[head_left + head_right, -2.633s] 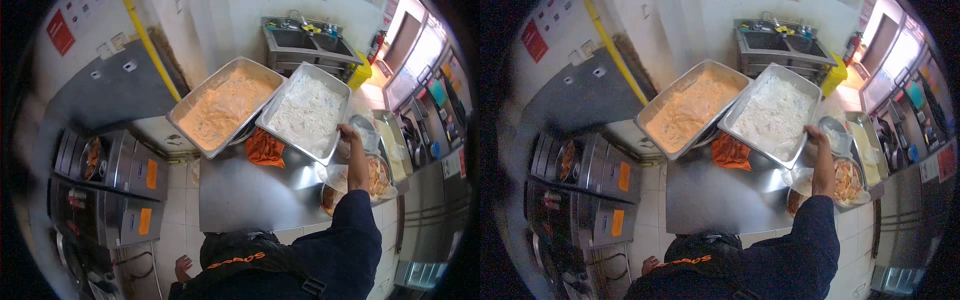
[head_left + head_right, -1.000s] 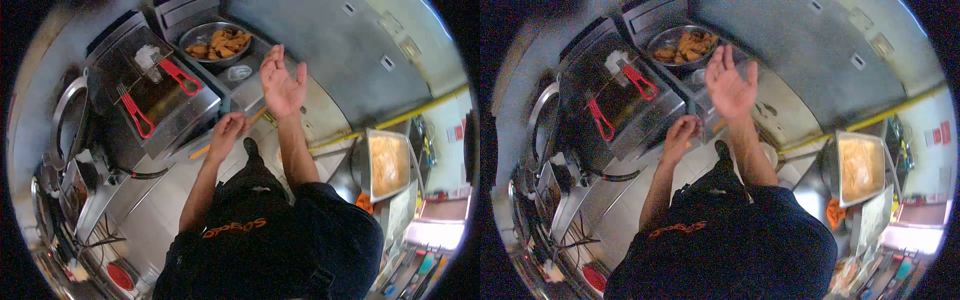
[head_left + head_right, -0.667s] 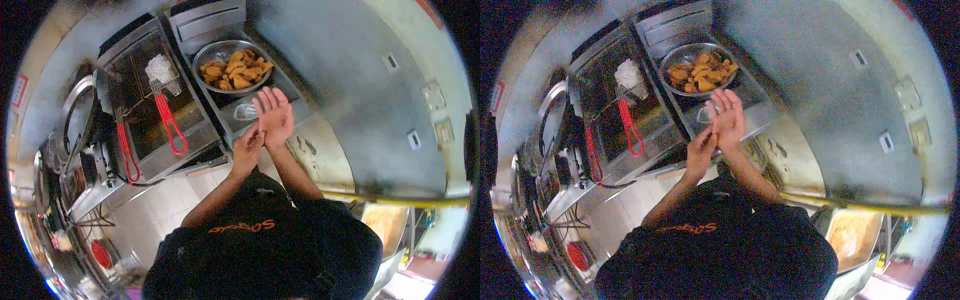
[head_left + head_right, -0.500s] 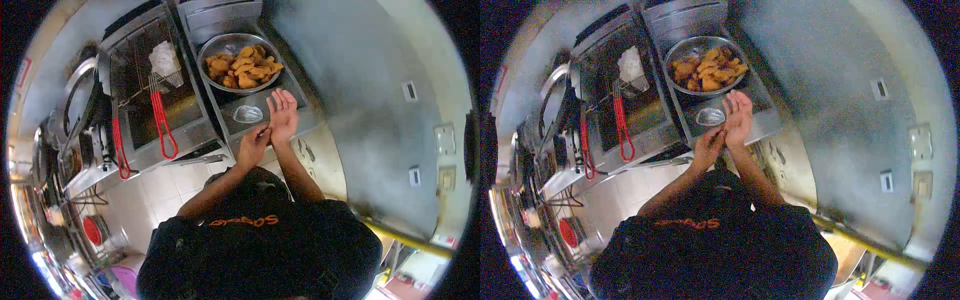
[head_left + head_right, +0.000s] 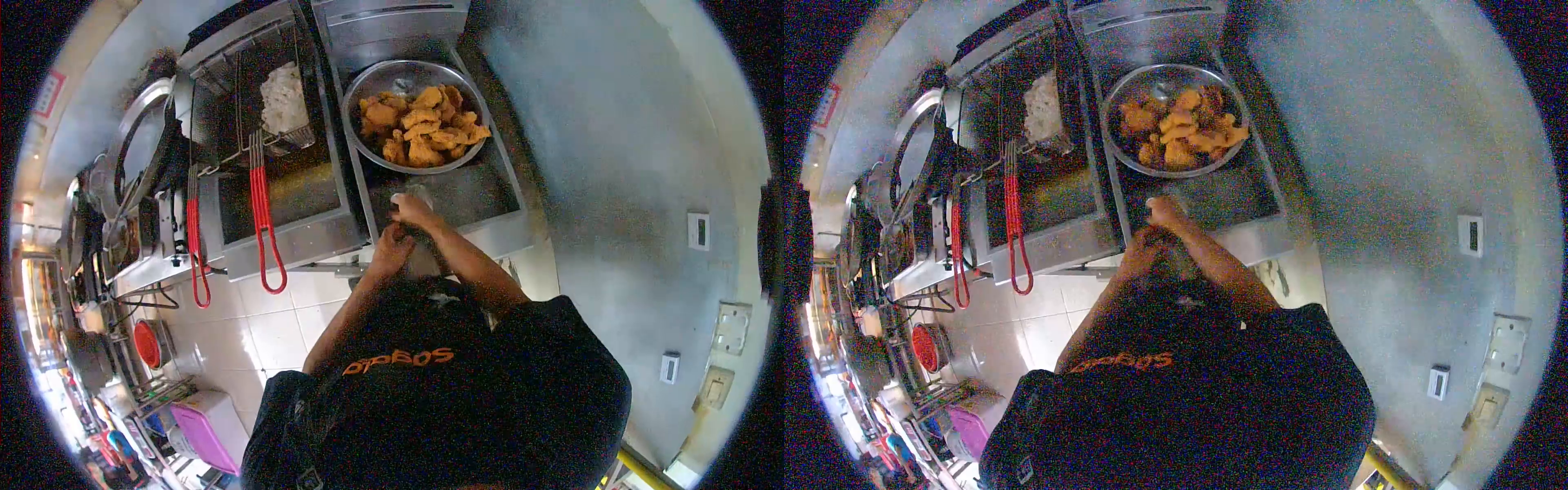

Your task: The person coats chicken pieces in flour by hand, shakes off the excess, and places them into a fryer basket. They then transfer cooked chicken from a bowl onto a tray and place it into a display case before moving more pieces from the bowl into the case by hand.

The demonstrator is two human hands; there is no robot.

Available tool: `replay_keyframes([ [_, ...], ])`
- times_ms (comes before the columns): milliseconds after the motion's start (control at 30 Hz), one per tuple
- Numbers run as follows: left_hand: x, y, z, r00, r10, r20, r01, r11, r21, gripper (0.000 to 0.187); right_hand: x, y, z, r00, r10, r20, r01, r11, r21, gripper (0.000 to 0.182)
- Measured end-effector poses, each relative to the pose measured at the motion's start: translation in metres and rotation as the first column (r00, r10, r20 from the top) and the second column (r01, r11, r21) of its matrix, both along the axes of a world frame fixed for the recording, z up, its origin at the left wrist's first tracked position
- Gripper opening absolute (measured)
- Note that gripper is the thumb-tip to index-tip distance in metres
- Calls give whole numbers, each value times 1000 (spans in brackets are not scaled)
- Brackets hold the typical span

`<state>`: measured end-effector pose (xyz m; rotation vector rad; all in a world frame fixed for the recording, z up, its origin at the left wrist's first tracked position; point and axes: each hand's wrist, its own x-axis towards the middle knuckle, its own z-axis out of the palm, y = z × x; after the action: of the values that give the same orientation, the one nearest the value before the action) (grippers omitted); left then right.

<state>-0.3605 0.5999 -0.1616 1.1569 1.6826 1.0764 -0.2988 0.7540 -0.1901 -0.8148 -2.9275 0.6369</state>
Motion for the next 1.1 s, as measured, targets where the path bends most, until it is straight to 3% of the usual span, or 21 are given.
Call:
replay_keyframes([
  [33,5,4,5,1000,6,-2,-6,1000,5,43,0,-6,30,994,-72,-77,61,989,-133,30],
  [67,12,9,18,987,158,11,-158,976,150,43,0,-10,64,978,-154,-144,111,957,-269,34],
  [100,15,14,35,953,300,45,-300,909,290,42,4,-9,89,977,-152,-149,109,958,-264,34],
  [133,14,18,53,953,299,44,-298,908,293,42,12,-8,111,961,-248,-119,115,757,-643,40],
  [167,15,21,72,956,292,-35,-272,925,266,40,20,-9,125,946,-321,-47,96,414,-905,47],
  [200,18,22,95,954,280,-112,-248,940,234,39,27,-14,133,945,-325,-41,102,411,-906,47],
  [233,28,26,125,881,415,-226,-349,893,283,34,32,-18,139,876,-437,-206,-82,286,-955,49],
  [267,27,31,124,882,414,-224,-347,893,285,34,37,-20,143,759,-556,-339,-286,182,-941,52],
  [333,22,38,122,778,468,-419,-378,881,283,34,41,-22,144,727,-548,-414,-369,197,-908,52],
  [400,13,41,125,772,468,-430,-366,881,301,31,42,-23,152,569,-640,-517,-500,230,-835,51],
  [467,7,44,130,766,466,-442,-354,881,314,27,45,-23,164,552,-676,-488,-486,214,-847,51],
  [533,4,45,142,852,364,-377,-295,927,230,18,47,-19,157,534,-713,-455,-474,194,-859,51],
  [600,9,46,152,866,339,-368,-231,923,308,15,45,-14,132,542,-738,-402,-170,372,-912,56],
  [633,12,46,156,881,312,-357,-167,908,384,12,46,-10,129,545,-735,-402,-176,369,-913,56],
  [667,16,47,159,877,317,-360,-171,908,381,12,46,-5,127,552,-800,-237,-331,50,-942,57],
  [700,20,49,161,887,264,-379,-142,937,320,12,45,-2,134,587,-807,-62,-456,-267,-849,58],
  [800,29,53,160,902,165,-400,-61,963,262,14,32,1,162,635,-749,-190,-572,-291,-767,62],
  [900,31,56,163,946,103,-306,-28,970,240,12,10,4,196,648,-651,-395,-716,-344,-608,68],
  [1000,28,55,171,933,-31,-359,123,964,236,11,-2,30,170,506,-312,-804,-862,-209,-461,91],
  [1067,33,56,172,952,-81,-294,143,970,195,17,17,13,212,798,-517,-310,-583,-532,-614,95],
  [1100,36,59,180,971,-88,-224,152,945,289,18,22,8,233,824,-556,-109,-488,-598,-636,90],
])
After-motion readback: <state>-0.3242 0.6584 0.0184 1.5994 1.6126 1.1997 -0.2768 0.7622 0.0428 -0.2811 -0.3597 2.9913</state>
